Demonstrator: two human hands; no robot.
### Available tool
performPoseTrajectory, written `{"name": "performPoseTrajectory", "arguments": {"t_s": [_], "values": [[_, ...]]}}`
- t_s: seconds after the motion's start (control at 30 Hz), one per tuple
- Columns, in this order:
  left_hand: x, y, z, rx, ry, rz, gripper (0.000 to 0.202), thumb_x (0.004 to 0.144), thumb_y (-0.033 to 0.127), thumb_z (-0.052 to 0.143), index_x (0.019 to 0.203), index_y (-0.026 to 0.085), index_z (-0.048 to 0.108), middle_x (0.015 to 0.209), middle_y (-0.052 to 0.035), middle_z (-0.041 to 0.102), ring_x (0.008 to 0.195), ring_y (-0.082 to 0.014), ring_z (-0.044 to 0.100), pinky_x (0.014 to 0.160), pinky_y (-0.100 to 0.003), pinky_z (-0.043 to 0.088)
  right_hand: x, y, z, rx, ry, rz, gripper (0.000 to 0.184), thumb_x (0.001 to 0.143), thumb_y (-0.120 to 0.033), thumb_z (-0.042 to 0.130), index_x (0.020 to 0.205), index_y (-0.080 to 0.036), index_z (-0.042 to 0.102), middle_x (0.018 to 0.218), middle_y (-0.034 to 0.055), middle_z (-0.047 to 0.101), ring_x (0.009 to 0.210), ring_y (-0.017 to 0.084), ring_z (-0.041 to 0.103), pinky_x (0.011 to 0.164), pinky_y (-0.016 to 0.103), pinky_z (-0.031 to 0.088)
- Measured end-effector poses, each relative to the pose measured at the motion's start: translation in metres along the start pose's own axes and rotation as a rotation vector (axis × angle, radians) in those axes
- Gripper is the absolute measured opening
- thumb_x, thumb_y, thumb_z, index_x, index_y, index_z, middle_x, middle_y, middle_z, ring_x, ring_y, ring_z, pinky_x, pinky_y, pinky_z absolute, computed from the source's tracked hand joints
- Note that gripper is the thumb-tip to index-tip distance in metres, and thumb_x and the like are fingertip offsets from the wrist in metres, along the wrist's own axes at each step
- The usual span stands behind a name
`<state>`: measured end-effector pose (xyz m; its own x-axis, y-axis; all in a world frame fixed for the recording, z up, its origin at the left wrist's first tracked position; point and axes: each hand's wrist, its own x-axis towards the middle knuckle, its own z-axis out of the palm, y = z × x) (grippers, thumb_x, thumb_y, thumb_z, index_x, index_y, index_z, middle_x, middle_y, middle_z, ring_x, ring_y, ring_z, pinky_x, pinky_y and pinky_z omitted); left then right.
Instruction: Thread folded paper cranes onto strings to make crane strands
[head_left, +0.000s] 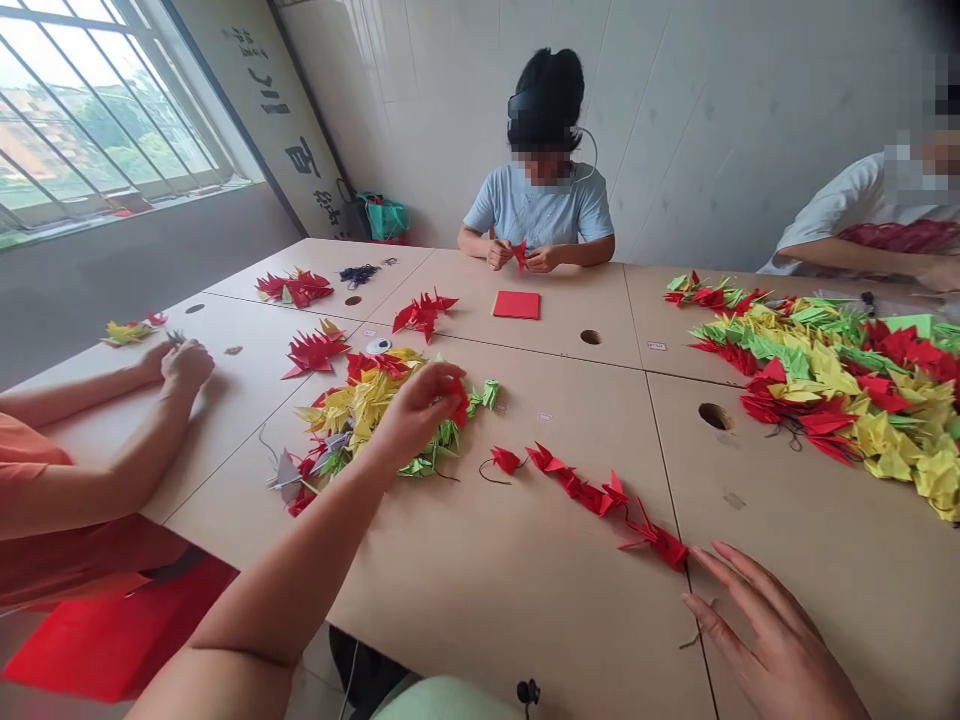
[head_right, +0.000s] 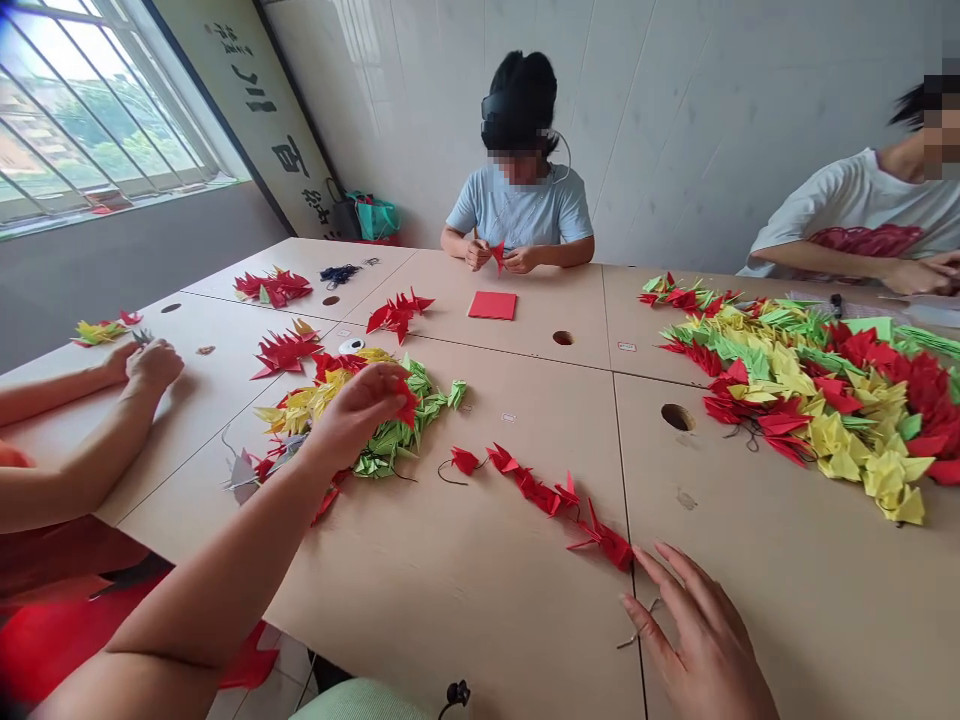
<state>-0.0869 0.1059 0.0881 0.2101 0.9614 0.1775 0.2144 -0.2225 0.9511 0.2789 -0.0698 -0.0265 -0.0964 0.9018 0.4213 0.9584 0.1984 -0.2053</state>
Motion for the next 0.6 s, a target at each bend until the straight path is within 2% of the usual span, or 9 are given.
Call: {"name": "performPoseTrajectory", "arguments": {"t_s": [0.07, 0.17, 0.23, 0.3, 0.33, 0.47, 0.6], "values": [[-0.018, -0.007, 0.018, 0.085, -0.034, -0.033, 0.024, 0.079, 0.017, 0.043, 0.102, 0.020, 0.050, 0.072, 0.0031, 0.052, 0.063, -0.0095, 0.054, 0.055, -0.020, 0.044, -0.009, -0.003, 0.000, -0.019, -0.027, 0.037, 0.046, 0.088, -0.055, 0.037, 0.120, -0.024, 0.051, 0.121, 0.0095, 0.054, 0.102, 0.027, 0.058, 0.076, 0.042, 0.051], [-0.040, -0.030, 0.040, 0.463, -0.153, -0.017, 0.024, 0.078, 0.015, 0.040, 0.098, 0.020, 0.053, 0.069, 0.0027, 0.054, 0.060, -0.0107, 0.051, 0.057, -0.022, 0.042, -0.022, -0.013, -0.004, 0.016, -0.008, 0.100, 0.041, 0.088, -0.049, 0.041, 0.119, -0.023, 0.051, 0.124, 0.0097, 0.051, 0.104, 0.026, 0.057, 0.077, 0.039, 0.051], [-0.047, -0.045, 0.048, 0.703, -0.191, -0.045, 0.026, 0.080, 0.022, 0.045, 0.104, 0.020, 0.053, 0.084, -0.0021, 0.060, 0.065, -0.0134, 0.055, 0.060, -0.025, 0.043, -0.028, -0.018, -0.009, 0.058, 0.042, 0.107, 0.031, 0.088, -0.041, 0.046, 0.112, -0.022, 0.054, 0.117, 0.0090, 0.054, 0.101, 0.023, 0.057, 0.081, 0.037, 0.049], [-0.048, -0.054, 0.051, 0.872, -0.215, -0.113, 0.028, 0.081, 0.030, 0.047, 0.107, 0.020, 0.054, 0.099, -0.0066, 0.061, 0.071, -0.0164, 0.059, 0.061, -0.026, 0.043, -0.032, -0.022, -0.014, 0.096, 0.070, 0.081, 0.021, 0.088, -0.031, 0.048, 0.105, -0.022, 0.058, 0.106, 0.0076, 0.057, 0.096, 0.021, 0.057, 0.083, 0.037, 0.048], [-0.046, -0.057, 0.051, 0.922, -0.233, -0.124, 0.028, 0.083, 0.033, 0.045, 0.106, 0.021, 0.055, 0.101, -0.0069, 0.060, 0.073, -0.0171, 0.059, 0.061, -0.026, 0.042, -0.033, -0.022, -0.015, 0.112, 0.055, 0.063, 0.020, 0.088, -0.028, 0.048, 0.104, -0.022, 0.059, 0.102, 0.0071, 0.058, 0.095, 0.021, 0.057, 0.082, 0.036, 0.048], [-0.034, -0.061, 0.050, 0.986, -0.303, -0.117, 0.027, 0.086, 0.034, 0.038, 0.085, 0.022, 0.061, 0.092, -0.0038, 0.057, 0.069, -0.0157, 0.058, 0.054, -0.024, 0.036, -0.034, -0.023, -0.013, 0.170, -0.108, 0.037, 0.024, 0.089, -0.018, 0.045, 0.108, -0.021, 0.060, 0.097, 0.0067, 0.060, 0.091, 0.018, 0.057, 0.075, 0.031, 0.051], [-0.025, -0.058, 0.052, 0.828, -0.286, -0.112, 0.025, 0.084, 0.035, 0.041, 0.077, 0.021, 0.060, 0.089, -0.0025, 0.058, 0.069, -0.0148, 0.056, 0.055, -0.023, 0.034, -0.030, -0.025, -0.006, 0.226, -0.125, 0.115, 0.022, 0.090, -0.019, 0.044, 0.099, -0.020, 0.064, 0.090, 0.0068, 0.061, 0.084, 0.018, 0.059, 0.072, 0.031, 0.052]]}}
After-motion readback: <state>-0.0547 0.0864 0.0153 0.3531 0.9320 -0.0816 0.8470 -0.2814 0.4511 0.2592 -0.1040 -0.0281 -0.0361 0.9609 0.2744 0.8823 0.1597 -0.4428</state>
